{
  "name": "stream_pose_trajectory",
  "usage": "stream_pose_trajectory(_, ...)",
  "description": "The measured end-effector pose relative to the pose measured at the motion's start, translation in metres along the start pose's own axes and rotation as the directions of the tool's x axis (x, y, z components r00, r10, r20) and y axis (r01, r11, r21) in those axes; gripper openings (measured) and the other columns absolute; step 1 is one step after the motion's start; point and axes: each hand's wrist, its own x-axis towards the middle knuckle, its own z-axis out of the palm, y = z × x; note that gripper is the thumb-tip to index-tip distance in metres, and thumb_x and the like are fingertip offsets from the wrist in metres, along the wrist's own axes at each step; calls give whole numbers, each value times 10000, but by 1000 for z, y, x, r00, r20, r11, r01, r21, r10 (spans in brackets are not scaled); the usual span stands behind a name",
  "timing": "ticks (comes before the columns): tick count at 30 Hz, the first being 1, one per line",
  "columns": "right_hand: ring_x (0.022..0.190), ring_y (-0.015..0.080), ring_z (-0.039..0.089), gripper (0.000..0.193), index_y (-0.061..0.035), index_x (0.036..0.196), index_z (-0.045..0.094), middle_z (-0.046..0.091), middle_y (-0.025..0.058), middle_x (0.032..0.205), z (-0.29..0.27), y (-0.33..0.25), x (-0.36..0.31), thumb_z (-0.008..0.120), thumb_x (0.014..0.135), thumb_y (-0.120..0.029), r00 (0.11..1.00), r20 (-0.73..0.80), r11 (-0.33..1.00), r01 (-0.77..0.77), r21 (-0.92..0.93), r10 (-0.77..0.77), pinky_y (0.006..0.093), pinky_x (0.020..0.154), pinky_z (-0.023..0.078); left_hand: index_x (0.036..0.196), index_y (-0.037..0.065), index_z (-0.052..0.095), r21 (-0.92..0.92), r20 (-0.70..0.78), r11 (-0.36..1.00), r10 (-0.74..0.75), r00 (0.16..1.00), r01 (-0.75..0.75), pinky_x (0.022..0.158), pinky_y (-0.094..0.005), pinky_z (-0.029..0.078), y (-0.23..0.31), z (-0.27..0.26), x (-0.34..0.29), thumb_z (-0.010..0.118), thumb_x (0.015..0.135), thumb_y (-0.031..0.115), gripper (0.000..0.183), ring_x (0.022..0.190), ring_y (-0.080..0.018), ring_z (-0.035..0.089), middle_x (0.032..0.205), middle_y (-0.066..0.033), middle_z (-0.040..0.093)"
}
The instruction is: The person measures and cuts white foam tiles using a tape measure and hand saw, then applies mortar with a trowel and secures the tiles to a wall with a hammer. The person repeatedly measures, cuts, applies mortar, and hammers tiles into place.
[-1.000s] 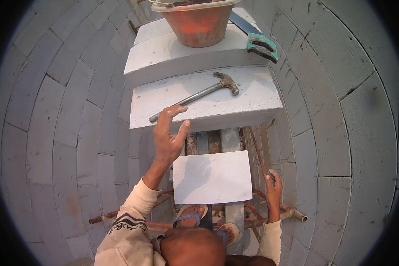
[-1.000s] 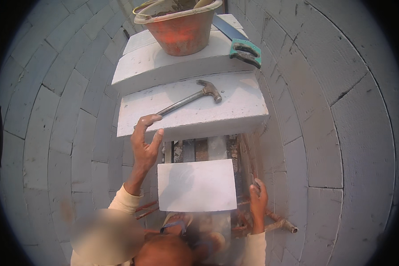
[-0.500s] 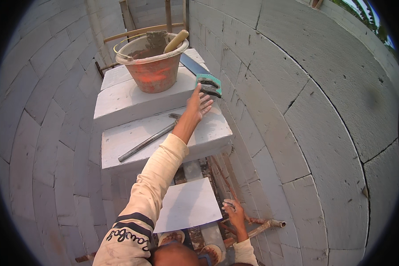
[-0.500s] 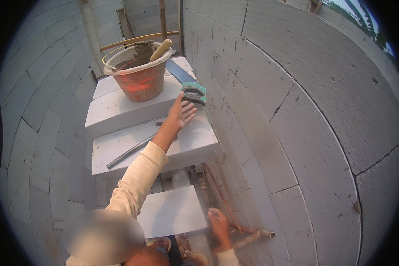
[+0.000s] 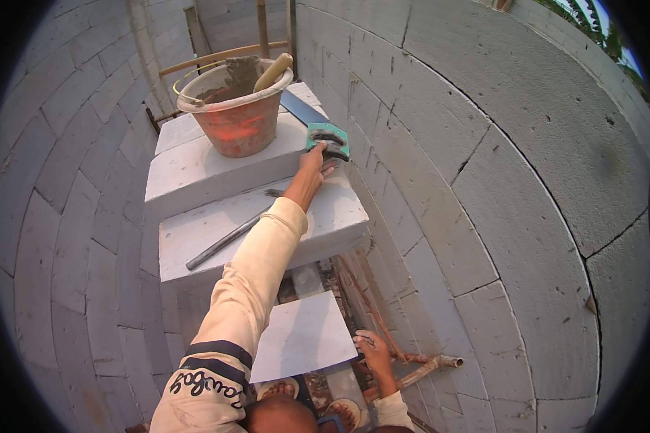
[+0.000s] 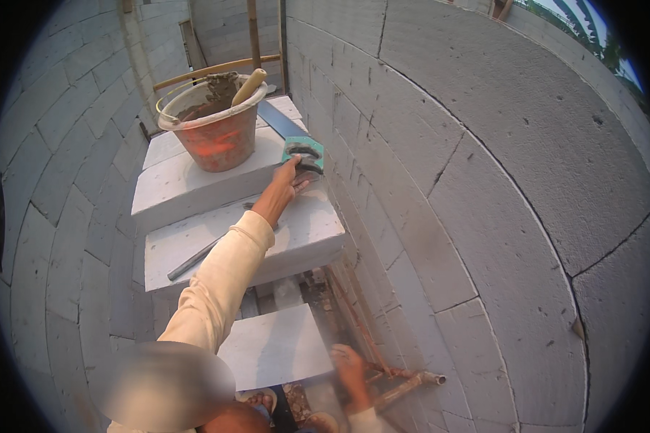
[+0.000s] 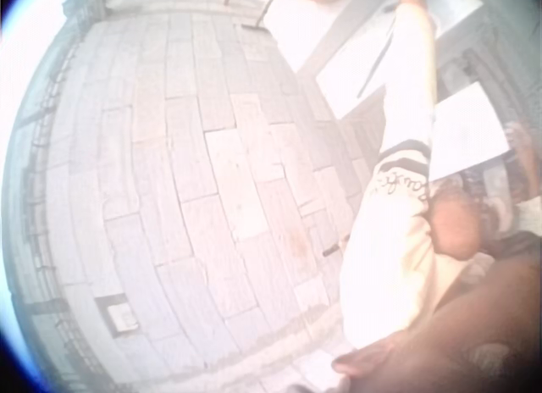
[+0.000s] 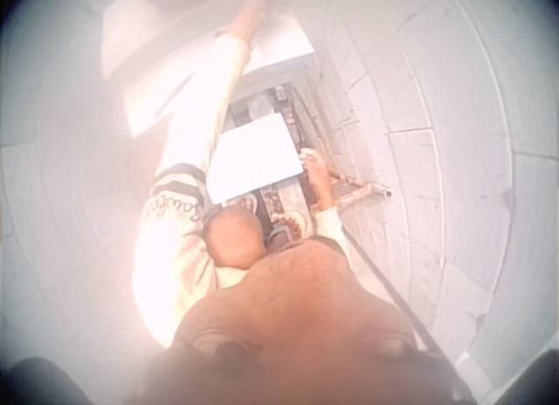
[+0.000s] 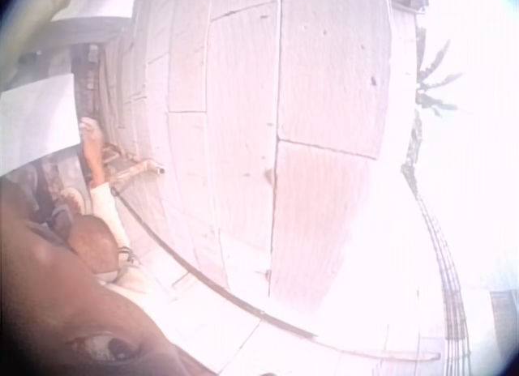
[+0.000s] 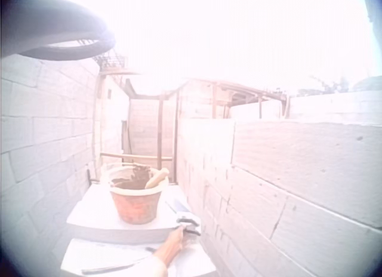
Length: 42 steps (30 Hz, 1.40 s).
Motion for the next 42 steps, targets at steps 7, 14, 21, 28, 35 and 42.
stream_pose_trajectory(7, 1019, 215, 728, 424, 34, 1327, 660, 755, 143, 1145, 7, -54, -9, 734, 1011, -239, 977, -117, 963, 146, -228, -176, 324, 909, 571, 1221, -14, 648, 28, 84, 958, 280, 956, -284, 799, -330, 591, 7, 3, -46, 734, 1004, 249, 351, 954, -246, 755, 1099, -130, 750)
stream_pose_trajectory(14, 1293, 358, 604, 521, 11, 1388, 585, 637, 194, 1356, 22, -167, -19, 749, 900, -66, 769, -174, 660, 382, -646, -615, 459, 1086, 487, 1195, -8, 660, 73, 358, 898, 382, 852, -433, 748, -280, 593, -32, -40, -201, 782, 979, 269, 371, 892, -157, 734, 1065, -88, 743)
stream_pose_trajectory(21, 1319, 406, 581, 683, -17, 1426, 553, 615, 170, 1367, 40, -250, -15, 801, 790, 0, 499, 107, 258, 606, -753, -860, 535, 1101, 444, 1238, -24, 622, 62, 479, 899, 354, 803, -433, 808, -274, 577, -82, -59, -318, 778, 989, 162, 348, 930, -100, 666, 1084, -75, 715)
stream_pose_trajectory(28, 1185, 349, 630, 651, -35, 1375, 596, 644, 155, 1269, 44, -275, -23, 856, 778, -52, 670, 104, 332, 490, -806, -735, 490, 1003, 466, 1243, -4, 594, 428, 414, 858, 92, 906, -283, 779, -285, 586, -84, -49, -362, 786, 934, 102, 379, 992, -109, 636, 1090, -65, 645)
stream_pose_trajectory(35, 1168, 340, 607, 627, -16, 1392, 555, 615, 177, 1256, 43, -354, -84, 827, 830, -71, 895, -15, 710, 345, -613, -447, 458, 981, 479, 1225, -6, 580, 490, 439, 810, 89, 894, -322, 760, -336, 588, -16, -13, -421, 790, 883, 159, 434, 969, -240, 681, 1170, -129, 614)
stream_pose_trajectory(42, 1091, 238, 640, 594, 28, 1398, 527, 644, 147, 1215, 47, -454, -200, 802, 884, -89, 990, -137, 895, -43, -444, -20, 381, 968, 510, 1162, -14, 540, 728, 341, 671, -174, 924, -143, 835, -461, 517, 76, 11, -535, 781, 912, 307, 473, 979, -387, 632, 1089, -203, 581)
